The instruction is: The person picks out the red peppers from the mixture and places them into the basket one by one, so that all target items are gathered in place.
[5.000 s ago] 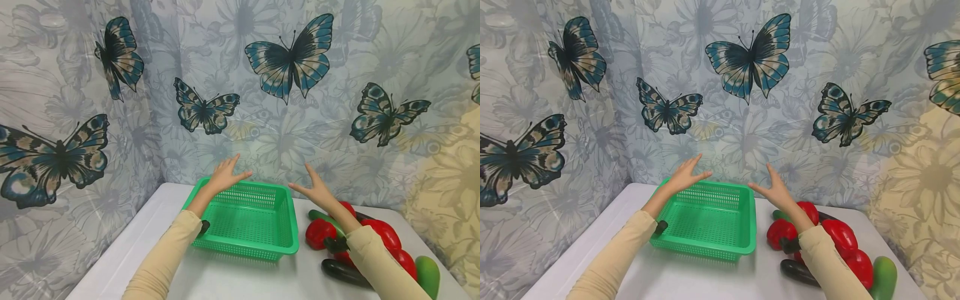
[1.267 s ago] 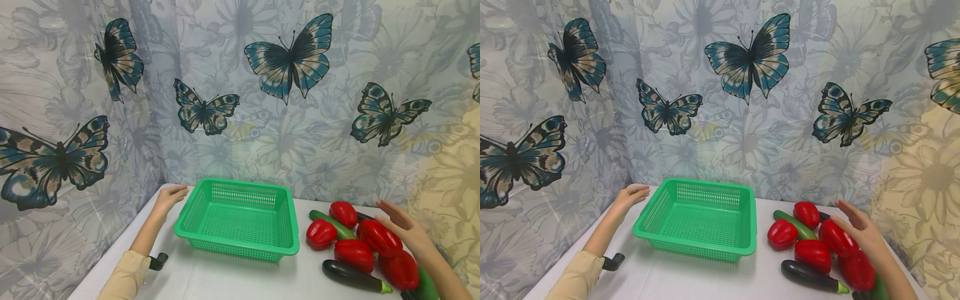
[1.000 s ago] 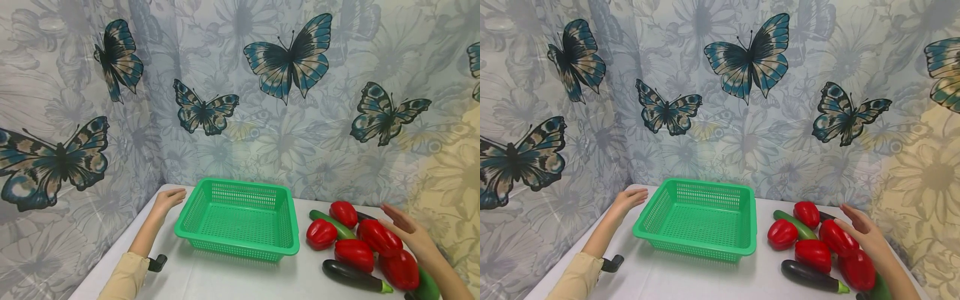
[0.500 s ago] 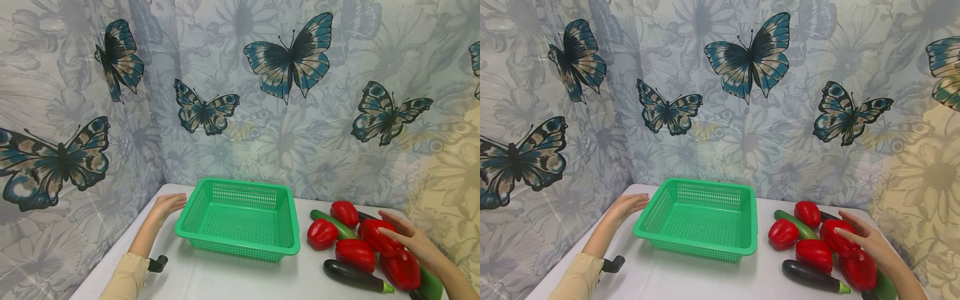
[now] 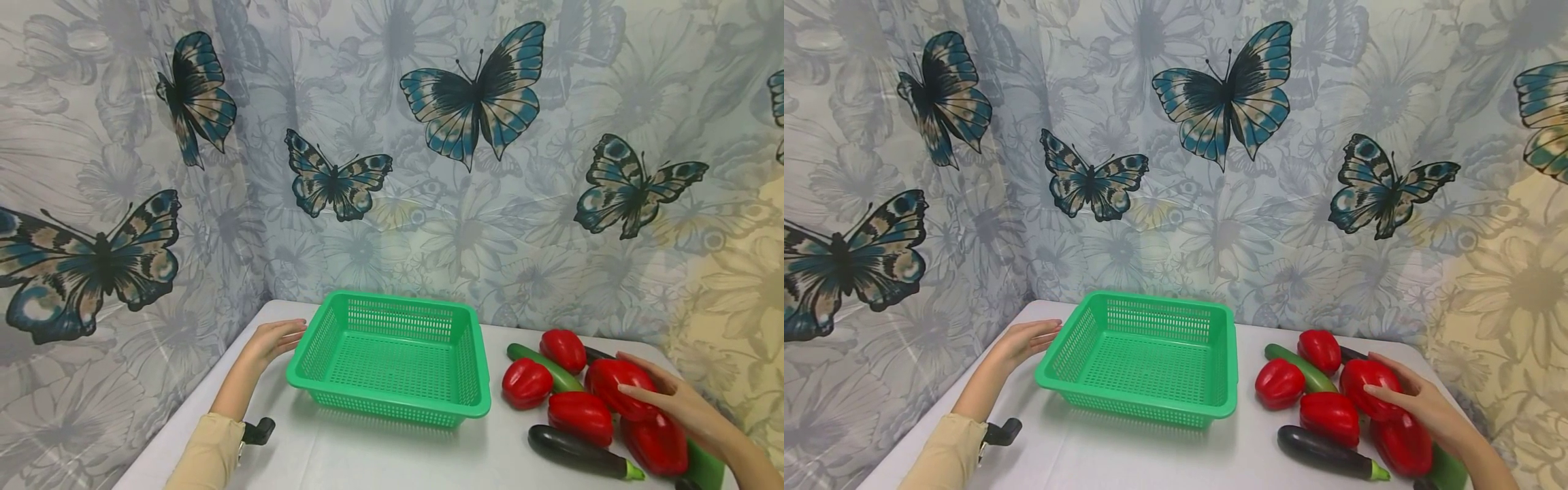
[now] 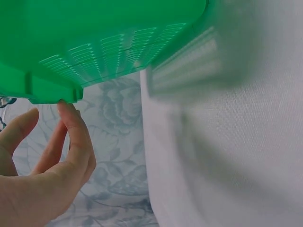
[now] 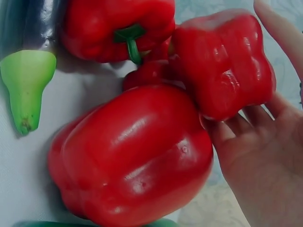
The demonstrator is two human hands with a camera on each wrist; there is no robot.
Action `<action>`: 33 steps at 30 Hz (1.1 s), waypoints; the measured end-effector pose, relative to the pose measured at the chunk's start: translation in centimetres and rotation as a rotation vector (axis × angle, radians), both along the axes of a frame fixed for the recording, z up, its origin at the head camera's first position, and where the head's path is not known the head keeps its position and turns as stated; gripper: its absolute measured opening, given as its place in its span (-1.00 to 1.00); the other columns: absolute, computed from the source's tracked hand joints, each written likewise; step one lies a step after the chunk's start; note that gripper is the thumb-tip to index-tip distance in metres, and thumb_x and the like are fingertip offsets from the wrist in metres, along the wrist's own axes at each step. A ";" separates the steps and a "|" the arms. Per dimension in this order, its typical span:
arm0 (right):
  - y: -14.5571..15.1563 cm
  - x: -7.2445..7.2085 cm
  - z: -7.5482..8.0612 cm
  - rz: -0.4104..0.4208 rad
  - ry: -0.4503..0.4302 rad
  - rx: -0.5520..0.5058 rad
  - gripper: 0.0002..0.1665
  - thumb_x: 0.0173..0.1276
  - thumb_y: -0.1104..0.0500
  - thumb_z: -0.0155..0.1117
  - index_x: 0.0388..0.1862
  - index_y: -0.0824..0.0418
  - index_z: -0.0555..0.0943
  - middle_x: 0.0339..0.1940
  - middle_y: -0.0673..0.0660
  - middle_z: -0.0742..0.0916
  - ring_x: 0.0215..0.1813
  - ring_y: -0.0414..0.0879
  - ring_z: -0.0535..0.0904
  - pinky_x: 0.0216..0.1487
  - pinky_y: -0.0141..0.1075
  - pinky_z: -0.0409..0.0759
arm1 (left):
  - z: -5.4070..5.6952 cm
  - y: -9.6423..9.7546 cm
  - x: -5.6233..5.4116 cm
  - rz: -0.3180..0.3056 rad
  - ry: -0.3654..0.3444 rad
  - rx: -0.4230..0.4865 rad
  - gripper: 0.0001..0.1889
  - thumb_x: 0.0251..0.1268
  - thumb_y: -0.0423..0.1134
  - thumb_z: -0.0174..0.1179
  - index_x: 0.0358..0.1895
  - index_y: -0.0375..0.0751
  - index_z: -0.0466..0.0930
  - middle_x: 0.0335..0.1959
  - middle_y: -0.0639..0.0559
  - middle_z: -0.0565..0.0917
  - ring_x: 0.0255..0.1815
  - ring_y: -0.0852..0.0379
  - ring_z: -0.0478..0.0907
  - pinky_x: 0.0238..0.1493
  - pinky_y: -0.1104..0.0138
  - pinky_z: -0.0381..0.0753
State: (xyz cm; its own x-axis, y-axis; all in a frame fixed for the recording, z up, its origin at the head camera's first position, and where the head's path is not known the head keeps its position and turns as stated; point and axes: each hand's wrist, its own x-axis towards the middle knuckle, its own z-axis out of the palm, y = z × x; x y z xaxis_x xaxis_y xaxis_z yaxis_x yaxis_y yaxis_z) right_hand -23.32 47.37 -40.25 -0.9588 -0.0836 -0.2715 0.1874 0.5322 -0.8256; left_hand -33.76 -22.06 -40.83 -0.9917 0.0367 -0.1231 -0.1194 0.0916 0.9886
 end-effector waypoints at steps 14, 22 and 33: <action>0.9 0.0 -0.4 0.051 -0.025 -0.016 0.02 0.54 -0.02 0.03 0.57 0.30 -0.39 0.47 0.57 -0.01 0.17 -0.10 0.41 0.12 0.03 0.64 | -0.6 -0.2 -0.2 -0.026 -0.029 -0.001 -0.45 0.39 -0.16 0.20 0.35 -0.38 0.39 0.31 -0.15 0.53 0.27 0.01 0.52 0.39 0.02 0.42; 1.6 -0.1 -0.7 0.108 -0.042 -0.048 0.02 0.53 0.05 0.03 0.56 0.27 -0.44 0.36 -0.15 0.36 0.05 -0.49 0.40 0.15 0.00 0.61 | -1.2 -0.2 -0.3 -0.029 -0.036 -0.014 -0.45 0.37 -0.17 0.21 0.35 -0.36 0.39 0.30 -0.14 0.53 0.37 -0.12 0.44 0.39 0.00 0.40; 1.7 0.0 -0.9 0.111 -0.039 -0.049 0.02 0.54 0.05 0.02 0.57 0.24 -0.44 0.19 -0.43 0.31 -0.10 -0.76 0.28 0.15 -0.07 0.60 | -1.6 -0.2 -0.4 -0.032 -0.031 -0.015 -0.44 0.37 -0.10 0.22 0.34 -0.32 0.42 0.29 -0.12 0.54 0.42 -0.20 0.36 0.39 0.02 0.40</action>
State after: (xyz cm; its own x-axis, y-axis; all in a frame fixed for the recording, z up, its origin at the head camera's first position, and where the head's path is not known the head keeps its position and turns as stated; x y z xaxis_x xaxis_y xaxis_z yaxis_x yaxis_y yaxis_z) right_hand -23.32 49.06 -41.10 -0.9317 -0.2024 -0.3017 0.1625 0.5106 -0.8443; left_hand -34.11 -22.30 -42.45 -0.9857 0.0665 -0.1547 -0.1468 0.1103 0.9830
